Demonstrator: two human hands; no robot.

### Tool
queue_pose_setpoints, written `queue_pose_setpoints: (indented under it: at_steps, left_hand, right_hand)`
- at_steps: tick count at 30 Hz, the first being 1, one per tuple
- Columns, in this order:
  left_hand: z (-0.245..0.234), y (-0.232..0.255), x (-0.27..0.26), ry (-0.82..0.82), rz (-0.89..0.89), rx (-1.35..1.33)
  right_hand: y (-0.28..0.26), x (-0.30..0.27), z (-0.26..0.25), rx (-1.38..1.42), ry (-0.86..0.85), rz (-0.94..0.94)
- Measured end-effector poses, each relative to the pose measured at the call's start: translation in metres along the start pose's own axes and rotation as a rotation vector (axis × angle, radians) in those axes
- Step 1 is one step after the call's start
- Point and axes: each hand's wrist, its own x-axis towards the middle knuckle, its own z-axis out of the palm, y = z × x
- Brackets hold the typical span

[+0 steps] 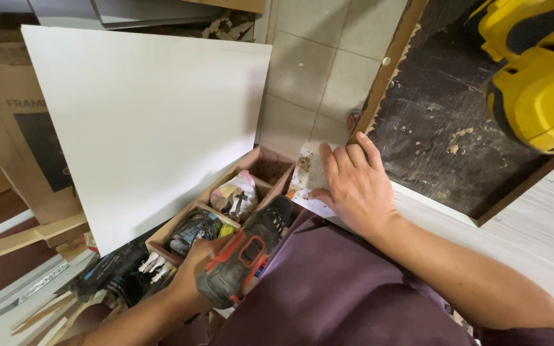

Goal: Using a cordless power drill to create pilot holes in white wooden boards on a workbench.

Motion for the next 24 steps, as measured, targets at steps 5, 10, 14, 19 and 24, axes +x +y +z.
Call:
queue_pose_setpoints:
  at_steps: [5,10,14,19,24]
  left_hand:
    - [0.001,-0.007,0.000,0.021,0.151,-0.016]
    - [0.003,-0.022,-0.002,0.051,0.086,0.107]
    - [0.005,-0.010,-0.002,0.030,-0.103,0.084]
    - [-0.005,0.068,0.001,0.044,-0.774,0.057]
    - [-0.008,-0.007,-0.058,0.168,-0.981,-0.153]
  right_hand:
    - [-0.001,0.000,-0.001,-0.019,0.001,0.007]
    - [-0.002,-0.001,0.003,0.139,0.038,0.026]
    - [0.002,-0.001,0.000,0.004,0.007,-0.006]
    - [0.010,0.000,0.004,0.013,0.085,-0.049]
    - [0.005,-0.004,0.007,0.000,0.118,-0.061]
